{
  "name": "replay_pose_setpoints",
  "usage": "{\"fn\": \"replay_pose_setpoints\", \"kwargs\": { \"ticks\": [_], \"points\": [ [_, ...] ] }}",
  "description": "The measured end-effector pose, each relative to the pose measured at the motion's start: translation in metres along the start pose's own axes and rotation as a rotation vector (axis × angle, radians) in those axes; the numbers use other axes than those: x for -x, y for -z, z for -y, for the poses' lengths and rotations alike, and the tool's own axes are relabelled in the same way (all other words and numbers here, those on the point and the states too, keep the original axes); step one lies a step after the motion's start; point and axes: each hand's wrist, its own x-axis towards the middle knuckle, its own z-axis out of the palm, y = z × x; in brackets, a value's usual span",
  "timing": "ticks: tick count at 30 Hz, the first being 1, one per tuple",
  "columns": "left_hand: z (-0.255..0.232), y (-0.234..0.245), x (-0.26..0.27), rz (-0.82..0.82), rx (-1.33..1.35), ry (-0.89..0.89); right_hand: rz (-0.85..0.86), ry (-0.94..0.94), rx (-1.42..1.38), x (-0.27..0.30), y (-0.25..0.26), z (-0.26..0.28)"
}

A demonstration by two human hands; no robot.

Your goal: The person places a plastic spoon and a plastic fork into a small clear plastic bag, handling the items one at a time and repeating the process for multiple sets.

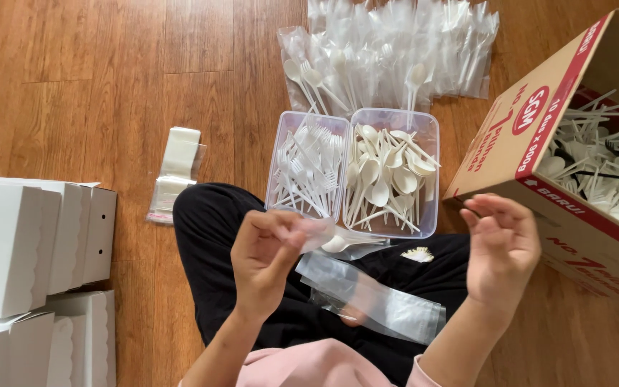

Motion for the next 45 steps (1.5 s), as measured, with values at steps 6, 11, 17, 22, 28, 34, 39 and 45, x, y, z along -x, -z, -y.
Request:
{"fn": "replay_pose_setpoints", "kwargs": {
  "ticks": [6, 11, 17, 22, 28, 34, 39, 45],
  "points": [
    [0.036, -0.004, 0.004, -0.277, 0.583, 0.302, -0.254, -0.098, 0.075, -0.003, 0.022, 0.006],
    [0.118, 0.036, 0.041, -0.637, 0.587, 0.487, -0.293, -0.123, 0.054, -0.004, 0.025, -0.002],
    [0.143, 0.07, 0.086, -0.808, 0.272, 0.786, -0.281, -0.134, 0.059, -0.006, 0.019, -0.009],
    [0.147, 0.064, 0.088, -0.834, 0.344, 0.78, -0.244, -0.153, 0.085, -0.007, 0.015, -0.018],
    [0.147, 0.034, 0.063, -0.762, 0.545, 0.791, -0.194, -0.128, 0.106, -0.005, 0.028, -0.04],
    [0.161, 0.065, 0.073, -0.662, 0.286, 0.881, -0.191, -0.123, 0.196, -0.013, 0.042, -0.075],
    [0.158, 0.056, 0.095, -0.576, 0.435, 1.126, 0.013, -0.125, 0.61, -0.033, 0.037, -0.123],
    [0.156, 0.0, 0.142, -0.185, -0.012, 0.91, 0.474, -0.253, 1.088, -0.049, 0.008, -0.182]
  ]
}}
